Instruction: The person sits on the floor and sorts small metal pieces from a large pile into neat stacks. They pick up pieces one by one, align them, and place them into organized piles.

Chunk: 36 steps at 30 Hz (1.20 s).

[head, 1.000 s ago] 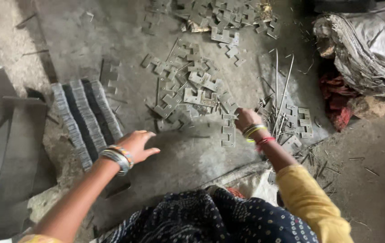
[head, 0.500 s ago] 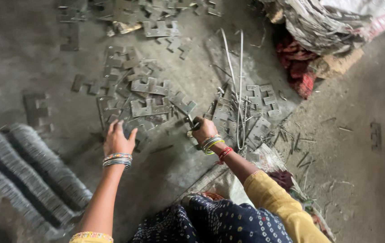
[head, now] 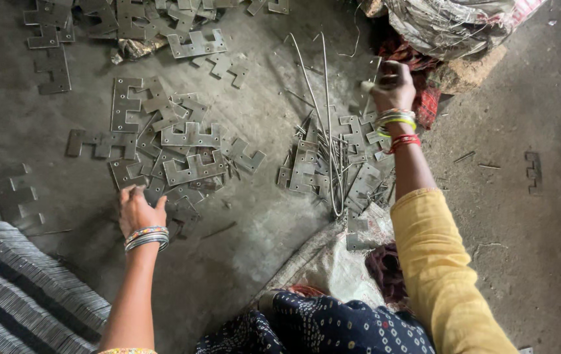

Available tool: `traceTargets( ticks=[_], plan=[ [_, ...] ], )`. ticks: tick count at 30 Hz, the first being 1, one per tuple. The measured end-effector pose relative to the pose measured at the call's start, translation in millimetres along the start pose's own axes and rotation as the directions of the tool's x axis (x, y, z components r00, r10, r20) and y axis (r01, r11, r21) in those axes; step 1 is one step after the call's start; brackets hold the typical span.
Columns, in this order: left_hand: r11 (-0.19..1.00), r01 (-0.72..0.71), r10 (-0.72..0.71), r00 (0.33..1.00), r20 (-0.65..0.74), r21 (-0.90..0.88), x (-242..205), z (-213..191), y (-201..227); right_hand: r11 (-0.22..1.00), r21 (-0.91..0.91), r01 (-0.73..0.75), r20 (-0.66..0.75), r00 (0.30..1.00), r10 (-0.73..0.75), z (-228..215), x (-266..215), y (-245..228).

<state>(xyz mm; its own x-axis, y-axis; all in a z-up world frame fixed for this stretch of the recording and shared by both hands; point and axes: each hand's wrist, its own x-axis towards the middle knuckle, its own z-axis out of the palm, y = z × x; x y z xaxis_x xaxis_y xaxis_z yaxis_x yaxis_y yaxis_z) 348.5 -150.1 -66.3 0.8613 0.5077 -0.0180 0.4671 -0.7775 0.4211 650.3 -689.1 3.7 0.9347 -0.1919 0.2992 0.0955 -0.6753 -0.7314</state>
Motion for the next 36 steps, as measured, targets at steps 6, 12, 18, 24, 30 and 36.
traceTargets(
  ticks=[6, 12, 18, 24, 30, 36],
  plan=[
    [0.999, 0.042, -0.042, 0.999, 0.002, 0.003, 18, 12, -18, 0.759, -0.635, -0.147, 0.182, 0.926, 0.331, -13, -20, 94],
    [0.958, 0.286, -0.284, 0.951, 0.121, -0.002, 44, 27, -24, 0.735, -0.604, -0.308, 0.158, 0.857, 0.490, -18, -48, 119],
    [0.967, 0.247, -0.253, 0.959, 0.130, 0.063, 44, 17, -20, 0.843, -0.503, -0.191, 0.143, 0.943, 0.300, -13, -72, -4],
    [0.914, 0.403, -0.406, 0.899, 0.160, 0.055, 37, -3, 4, 0.978, -0.135, 0.160, 0.508, 0.858, -0.070, 93, -108, -135],
    [0.891, 0.452, -0.450, 0.873, 0.188, 0.034, 19, 10, -1, 0.763, -0.019, 0.646, 0.545, 0.646, -0.534, 231, -142, -218],
    [0.859, 0.279, -0.326, 0.945, -0.038, -0.429, -33, 49, -45, 0.522, 0.043, 0.852, 0.689, 0.353, -0.633, 227, -201, -219]
  ],
)
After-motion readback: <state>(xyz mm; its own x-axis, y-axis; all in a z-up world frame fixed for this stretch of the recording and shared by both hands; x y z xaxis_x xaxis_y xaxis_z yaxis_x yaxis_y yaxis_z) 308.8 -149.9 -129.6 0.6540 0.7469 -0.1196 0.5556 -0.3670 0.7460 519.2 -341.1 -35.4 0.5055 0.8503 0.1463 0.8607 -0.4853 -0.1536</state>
